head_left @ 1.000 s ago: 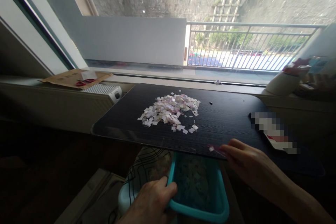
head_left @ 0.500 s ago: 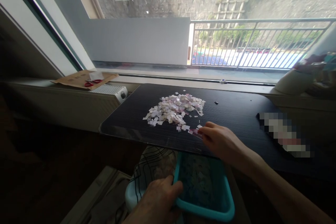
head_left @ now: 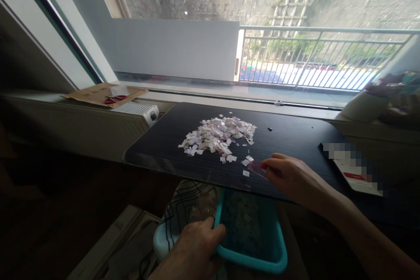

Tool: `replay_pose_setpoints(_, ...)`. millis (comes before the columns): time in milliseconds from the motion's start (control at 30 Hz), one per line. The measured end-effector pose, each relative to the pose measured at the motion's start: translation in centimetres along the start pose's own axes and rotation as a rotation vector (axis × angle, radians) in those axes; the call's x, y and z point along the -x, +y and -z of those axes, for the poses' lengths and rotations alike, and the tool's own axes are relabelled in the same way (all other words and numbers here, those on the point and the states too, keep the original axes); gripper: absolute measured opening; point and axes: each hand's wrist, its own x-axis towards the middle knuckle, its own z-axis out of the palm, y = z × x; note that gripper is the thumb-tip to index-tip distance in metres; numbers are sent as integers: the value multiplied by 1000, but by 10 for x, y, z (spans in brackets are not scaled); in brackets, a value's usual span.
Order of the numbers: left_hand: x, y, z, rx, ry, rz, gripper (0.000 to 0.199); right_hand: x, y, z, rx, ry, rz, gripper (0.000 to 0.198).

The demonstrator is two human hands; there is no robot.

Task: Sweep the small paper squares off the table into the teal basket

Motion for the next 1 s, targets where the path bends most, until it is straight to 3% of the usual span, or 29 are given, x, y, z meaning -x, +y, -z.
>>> replay_pose_setpoints(633, -6, 2, 0, -26, -25, -15, 15, 5, -3, 1, -135, -41, -39, 24)
replay_pose_setpoints(1000, -6, 3, 0, 13, -29, -11, 14, -4, 0, -3, -177, -37, -167, 24)
